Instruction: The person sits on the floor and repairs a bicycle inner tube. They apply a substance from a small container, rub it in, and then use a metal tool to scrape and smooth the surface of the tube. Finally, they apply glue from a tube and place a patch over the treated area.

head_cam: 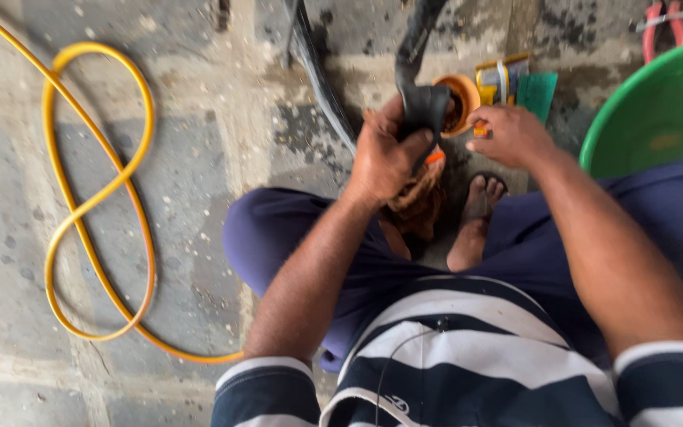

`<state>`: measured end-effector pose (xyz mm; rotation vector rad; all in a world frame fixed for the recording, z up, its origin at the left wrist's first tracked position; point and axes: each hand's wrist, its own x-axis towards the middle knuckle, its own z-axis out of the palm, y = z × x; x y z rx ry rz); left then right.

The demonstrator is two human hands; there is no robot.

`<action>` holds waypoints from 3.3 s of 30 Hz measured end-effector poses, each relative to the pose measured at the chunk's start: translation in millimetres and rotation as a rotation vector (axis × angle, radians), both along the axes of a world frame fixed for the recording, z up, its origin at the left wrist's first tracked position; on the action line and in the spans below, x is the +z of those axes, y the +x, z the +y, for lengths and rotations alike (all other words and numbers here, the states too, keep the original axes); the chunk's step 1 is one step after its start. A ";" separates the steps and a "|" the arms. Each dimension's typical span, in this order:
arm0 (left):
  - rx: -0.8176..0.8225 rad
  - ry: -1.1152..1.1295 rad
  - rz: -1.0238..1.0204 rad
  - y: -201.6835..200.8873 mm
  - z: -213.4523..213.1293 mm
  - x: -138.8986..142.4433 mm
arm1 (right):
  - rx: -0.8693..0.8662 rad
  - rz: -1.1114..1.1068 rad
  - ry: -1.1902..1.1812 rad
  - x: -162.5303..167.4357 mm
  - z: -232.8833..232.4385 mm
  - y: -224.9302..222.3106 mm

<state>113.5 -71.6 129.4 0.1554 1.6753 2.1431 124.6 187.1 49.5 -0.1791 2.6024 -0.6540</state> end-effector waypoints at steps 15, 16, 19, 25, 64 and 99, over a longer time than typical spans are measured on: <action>0.091 0.027 -0.026 53.7 -2.4 -1.5 | -0.657 -0.340 -1.678 18.7 -107.7 130.1; 0.106 0.053 -0.046 55.7 -2.1 -3.0 | -0.703 -0.418 -1.722 8.2 -106.4 135.3; 0.053 0.151 -0.027 61.2 -1.1 -5.2 | -0.586 -0.750 -1.927 -5.0 -103.7 144.2; 0.010 0.073 -0.020 69.5 -7.9 -8.1 | -0.669 -0.051 -0.841 51.9 -93.2 117.5; -0.262 -0.024 0.033 113.5 23.7 1.2 | 0.280 1.129 -0.072 59.6 -28.8 22.4; -0.032 0.139 -0.215 79.9 50.7 26.6 | -0.254 0.237 0.354 69.8 238.9 64.4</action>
